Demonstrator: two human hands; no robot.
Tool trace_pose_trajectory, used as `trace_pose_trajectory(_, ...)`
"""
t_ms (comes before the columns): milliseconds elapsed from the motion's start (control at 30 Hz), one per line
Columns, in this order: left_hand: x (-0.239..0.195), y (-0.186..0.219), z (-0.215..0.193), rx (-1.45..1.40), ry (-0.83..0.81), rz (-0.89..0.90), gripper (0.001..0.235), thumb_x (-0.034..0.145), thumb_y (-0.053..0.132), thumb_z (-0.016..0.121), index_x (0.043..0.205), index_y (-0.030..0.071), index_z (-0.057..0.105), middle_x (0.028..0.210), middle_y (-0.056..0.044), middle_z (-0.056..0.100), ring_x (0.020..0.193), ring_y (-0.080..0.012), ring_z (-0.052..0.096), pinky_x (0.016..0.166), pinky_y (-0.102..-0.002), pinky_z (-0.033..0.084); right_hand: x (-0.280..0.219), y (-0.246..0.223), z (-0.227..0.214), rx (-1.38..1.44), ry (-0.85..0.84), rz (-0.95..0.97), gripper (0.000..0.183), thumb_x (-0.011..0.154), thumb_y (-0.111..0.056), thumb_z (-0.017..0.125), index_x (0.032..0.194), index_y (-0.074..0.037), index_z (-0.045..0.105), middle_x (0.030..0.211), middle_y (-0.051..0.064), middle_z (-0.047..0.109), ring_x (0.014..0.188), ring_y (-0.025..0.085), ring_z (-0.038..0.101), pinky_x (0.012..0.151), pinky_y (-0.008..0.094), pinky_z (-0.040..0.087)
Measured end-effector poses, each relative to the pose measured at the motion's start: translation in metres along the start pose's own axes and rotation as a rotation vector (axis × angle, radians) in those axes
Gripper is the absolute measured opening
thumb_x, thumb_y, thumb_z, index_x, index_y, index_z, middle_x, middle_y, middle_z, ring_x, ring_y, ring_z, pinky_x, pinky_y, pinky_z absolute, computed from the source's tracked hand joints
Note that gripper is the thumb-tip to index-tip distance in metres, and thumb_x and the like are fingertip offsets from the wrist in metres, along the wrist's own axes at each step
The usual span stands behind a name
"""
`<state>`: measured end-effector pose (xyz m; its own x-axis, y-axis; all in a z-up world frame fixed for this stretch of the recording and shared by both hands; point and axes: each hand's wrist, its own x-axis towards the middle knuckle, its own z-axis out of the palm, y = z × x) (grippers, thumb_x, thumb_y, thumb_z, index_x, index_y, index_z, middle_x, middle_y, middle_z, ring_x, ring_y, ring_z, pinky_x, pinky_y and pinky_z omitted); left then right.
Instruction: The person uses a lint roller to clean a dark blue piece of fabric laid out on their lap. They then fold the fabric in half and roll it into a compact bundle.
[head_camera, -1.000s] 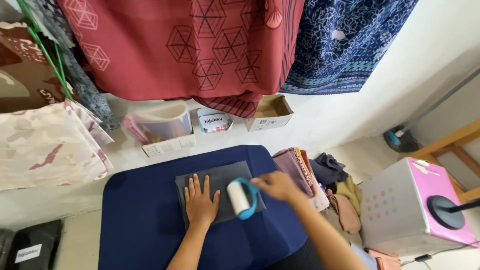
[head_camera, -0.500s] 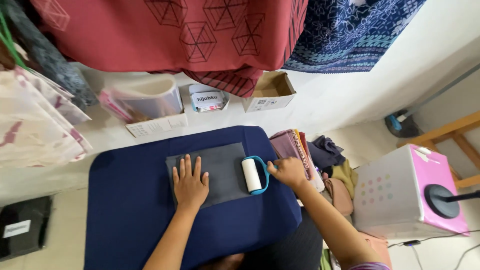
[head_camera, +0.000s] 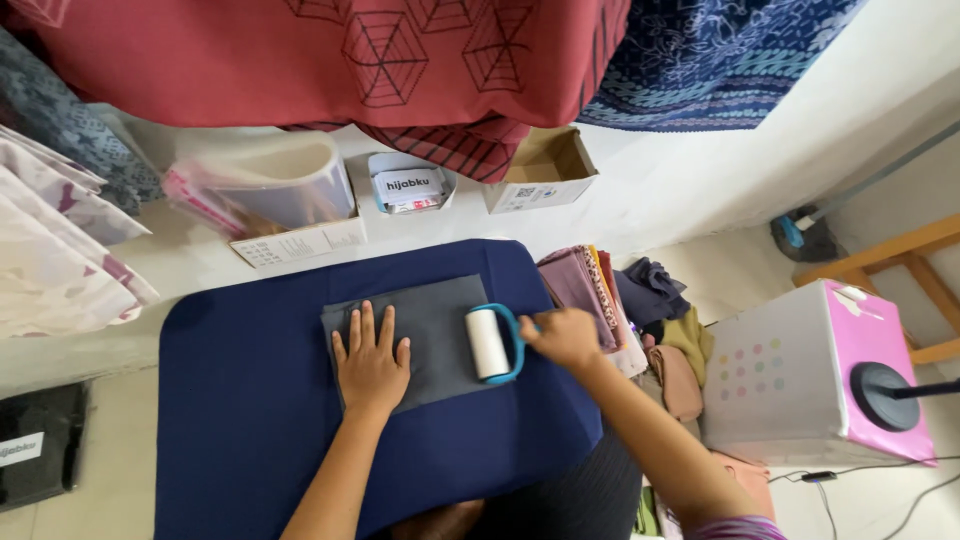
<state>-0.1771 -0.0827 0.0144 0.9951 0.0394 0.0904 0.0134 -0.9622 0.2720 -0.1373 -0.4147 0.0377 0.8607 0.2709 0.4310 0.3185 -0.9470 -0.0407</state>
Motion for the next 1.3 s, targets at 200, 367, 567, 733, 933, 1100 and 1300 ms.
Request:
trace_pose_trajectory(200,0.000,0.004,-0.007,0.023,-0.069,-0.038,0.061,0.105,0.051,0.032,0.162,0.031,0.029,0.173,-0.008,0.019,0.159,-0.0262,0.017,0.126,-0.059,0.009,0.043,-0.017,-0.045,-0.013,-0.044,-0.007,0.059,0.088,-0.063,0.054,0.053,-0.016,0.062,0.051,0.015,0.061,0.057,0.040,0.068,0.053,0.050,0.051)
trace_pose_trajectory(367,0.002,0.002,-0.004,-0.023,-0.001,-0.008,0.060,0.104,0.048,0.037,0.160,0.028,0.034,0.173,-0.008,0.019,0.159,-0.0264,0.018,0.126,-0.060,0.012,0.091,-0.086,0.020,0.019,0.080,-0.078,0.054,0.087,-0.063,0.055,0.056,-0.022,0.070,0.048,0.010,0.063,0.048,0.033,0.067,0.049,0.044,0.051)
trace_pose_trajectory(567,0.003,-0.005,0.015,0.063,0.247,0.073,0.066,0.093,0.047,0.049,0.155,0.025,0.044,0.166,-0.011,0.035,0.152,-0.0296,0.033,0.120,-0.057,0.027,0.089,-0.033,0.043,-0.013,-0.205,0.063,0.069,0.094,-0.073,0.041,0.072,-0.020,0.079,0.061,0.013,0.069,0.072,0.037,0.074,0.054,0.049,0.053)
trace_pose_trajectory(733,0.004,-0.005,0.014,0.059,0.186,0.070,0.064,0.097,0.048,0.043,0.156,0.025,0.041,0.168,-0.011,0.030,0.154,-0.0289,0.028,0.120,-0.058,0.024,0.082,0.019,0.034,-0.082,-0.301,0.162,0.063,0.095,-0.066,0.040,0.069,-0.022,0.076,0.066,0.011,0.071,0.074,0.034,0.073,0.057,0.046,0.051)
trace_pose_trajectory(933,0.005,-0.003,0.010,0.049,0.148,0.058,0.065,0.097,0.048,0.043,0.158,0.026,0.038,0.169,-0.010,0.028,0.155,-0.0282,0.026,0.121,-0.057,0.022,0.100,-0.047,0.058,-0.014,-0.128,-0.022,0.063,0.095,-0.064,0.043,0.060,-0.020,0.071,0.055,0.010,0.064,0.062,0.036,0.068,0.046,0.047,0.044)
trace_pose_trajectory(1100,0.005,-0.006,0.013,0.059,0.152,0.064,0.065,0.098,0.050,0.042,0.158,0.025,0.038,0.169,-0.010,0.028,0.154,-0.0279,0.026,0.121,-0.056,0.021,0.099,-0.015,0.055,0.023,-0.197,-0.062,0.064,0.100,-0.059,0.041,0.062,-0.017,0.071,0.055,0.016,0.063,0.063,0.042,0.068,0.048,0.053,0.044)
trace_pose_trajectory(1300,0.007,-0.002,0.010,0.093,0.122,0.057,0.065,0.098,0.049,0.040,0.158,0.025,0.036,0.169,-0.010,0.027,0.155,-0.0287,0.025,0.120,-0.058,0.023,0.096,0.024,0.033,0.000,-0.221,0.100,0.060,0.095,-0.058,0.047,0.055,-0.017,0.067,0.058,0.012,0.065,0.062,0.036,0.067,0.052,0.050,0.043)
